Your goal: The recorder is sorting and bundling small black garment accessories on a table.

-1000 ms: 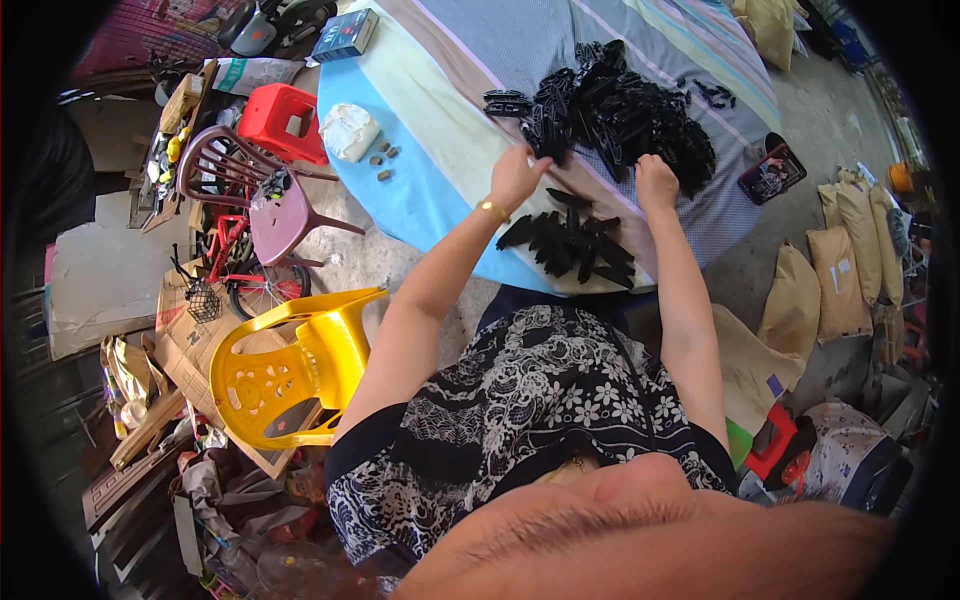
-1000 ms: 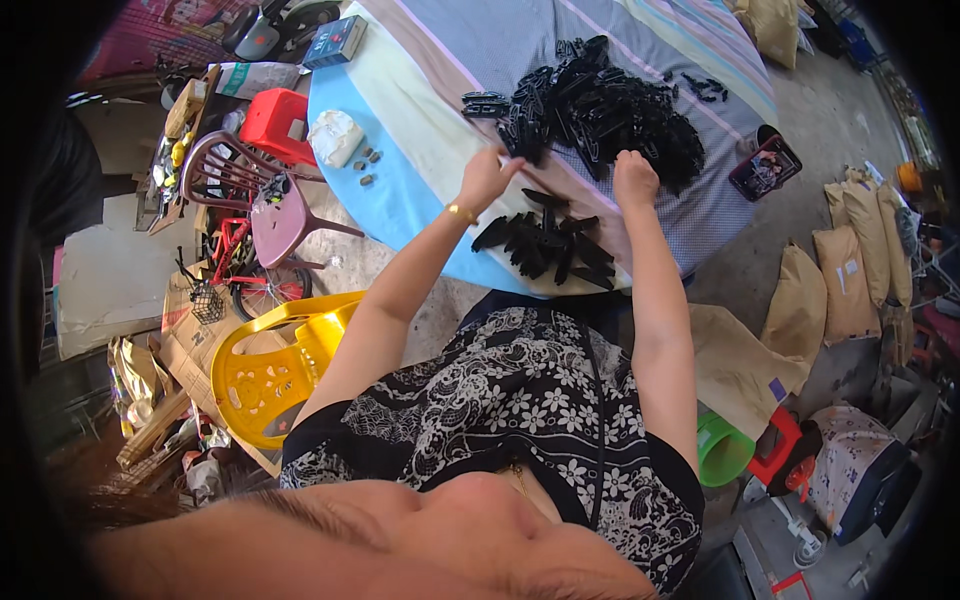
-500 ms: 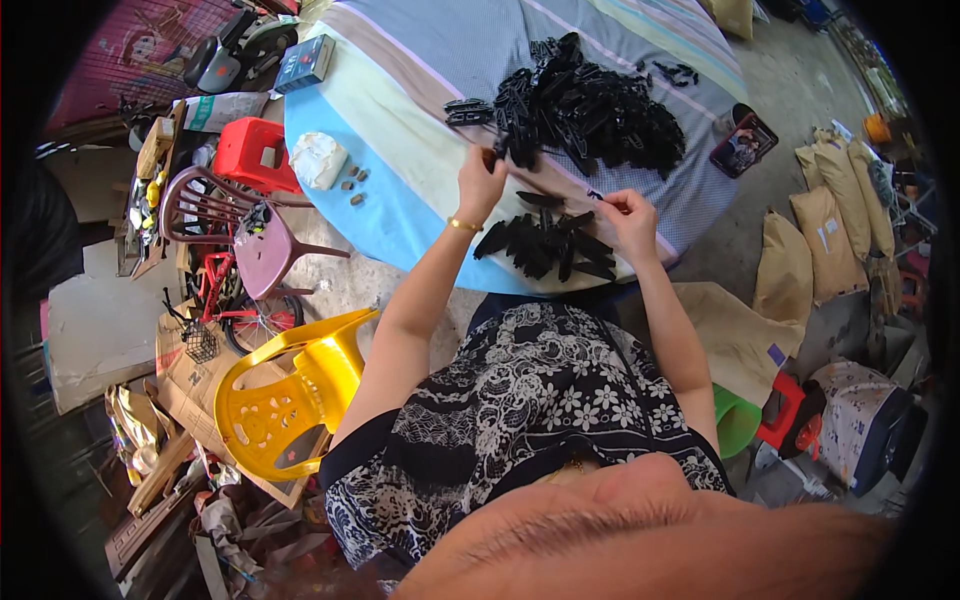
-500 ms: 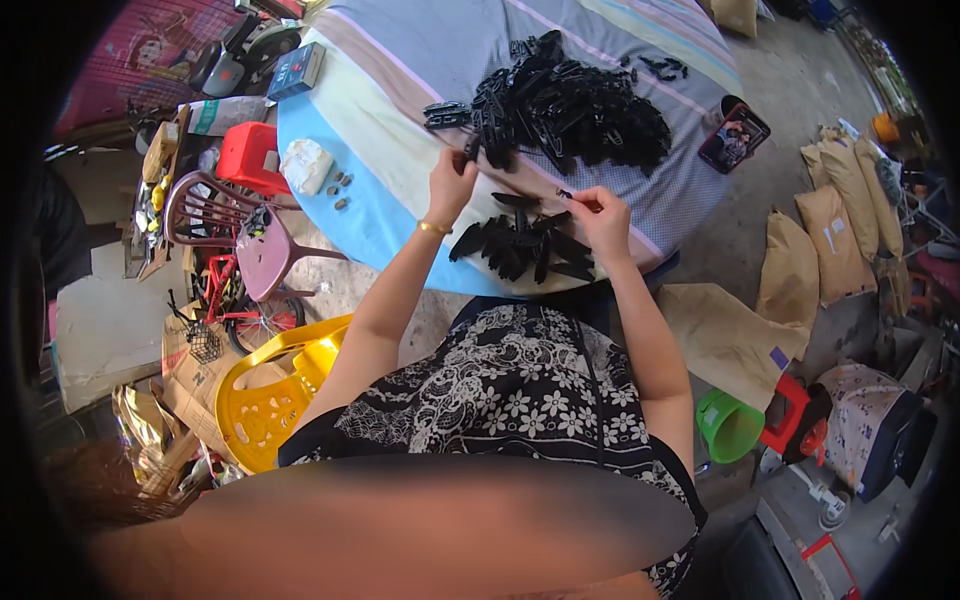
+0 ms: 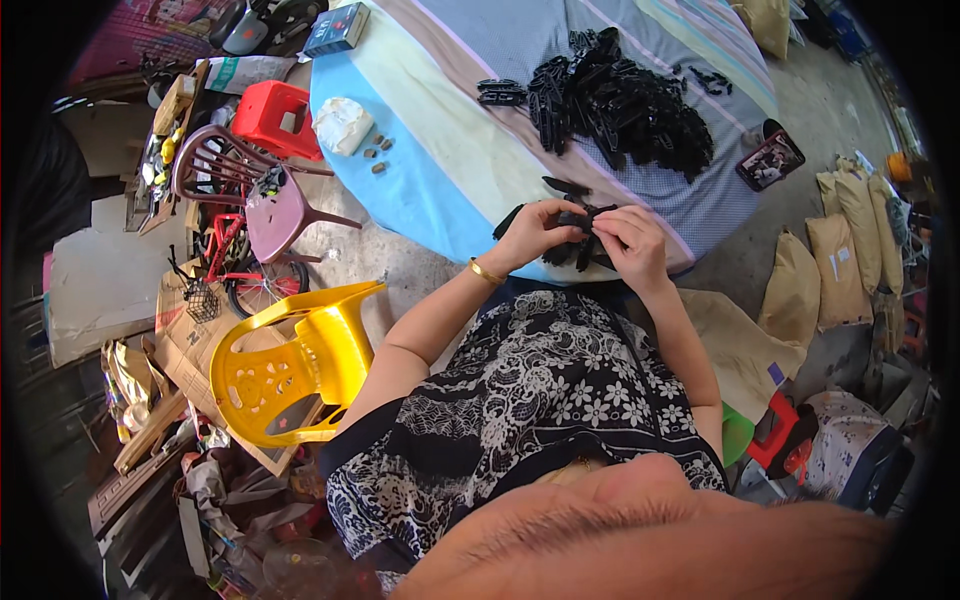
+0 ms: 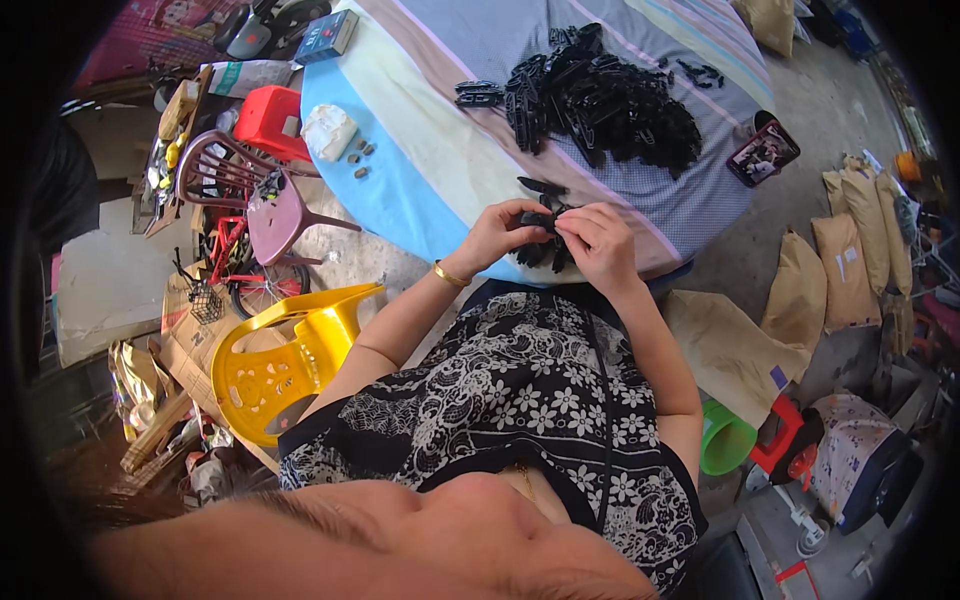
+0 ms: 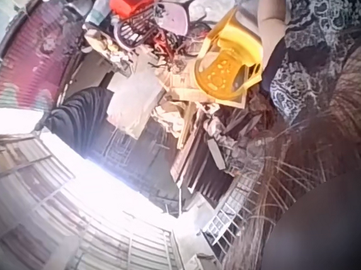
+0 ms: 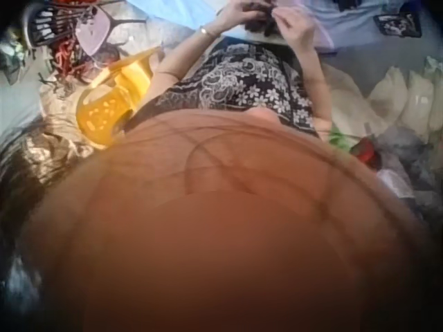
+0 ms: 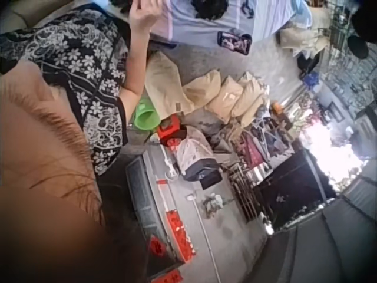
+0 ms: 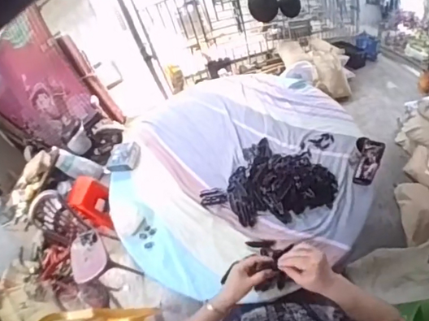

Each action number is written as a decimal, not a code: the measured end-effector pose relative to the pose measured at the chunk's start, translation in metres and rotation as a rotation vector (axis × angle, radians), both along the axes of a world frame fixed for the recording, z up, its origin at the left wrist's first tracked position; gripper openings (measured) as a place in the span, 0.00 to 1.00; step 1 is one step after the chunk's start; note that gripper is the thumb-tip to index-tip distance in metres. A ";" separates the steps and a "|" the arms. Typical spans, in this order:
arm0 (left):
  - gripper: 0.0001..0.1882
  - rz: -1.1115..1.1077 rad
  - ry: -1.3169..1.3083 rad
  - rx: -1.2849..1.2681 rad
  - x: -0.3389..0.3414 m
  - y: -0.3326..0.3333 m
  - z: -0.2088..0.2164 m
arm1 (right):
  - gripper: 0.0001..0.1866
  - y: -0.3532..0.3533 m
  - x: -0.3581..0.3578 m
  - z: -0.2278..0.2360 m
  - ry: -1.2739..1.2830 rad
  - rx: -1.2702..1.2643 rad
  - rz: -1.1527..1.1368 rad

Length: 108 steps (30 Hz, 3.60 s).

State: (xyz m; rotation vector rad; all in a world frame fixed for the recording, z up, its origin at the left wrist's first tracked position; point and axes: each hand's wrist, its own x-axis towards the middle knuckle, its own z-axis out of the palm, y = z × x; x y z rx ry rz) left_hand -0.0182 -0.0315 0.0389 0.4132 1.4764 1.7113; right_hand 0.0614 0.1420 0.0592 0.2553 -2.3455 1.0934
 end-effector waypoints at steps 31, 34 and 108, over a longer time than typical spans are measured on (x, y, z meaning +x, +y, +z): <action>0.16 -0.022 0.318 -0.239 0.005 -0.002 -0.004 | 0.15 0.005 0.001 -0.041 -0.685 -0.478 0.149; 0.18 -0.042 0.235 -0.086 -0.007 -0.007 -0.022 | 0.18 0.009 -0.008 -0.060 -0.682 -0.544 0.176; 0.14 -0.163 1.093 -0.349 -0.033 0.007 -0.050 | 0.22 0.070 -0.025 -0.080 -0.383 -0.087 -0.412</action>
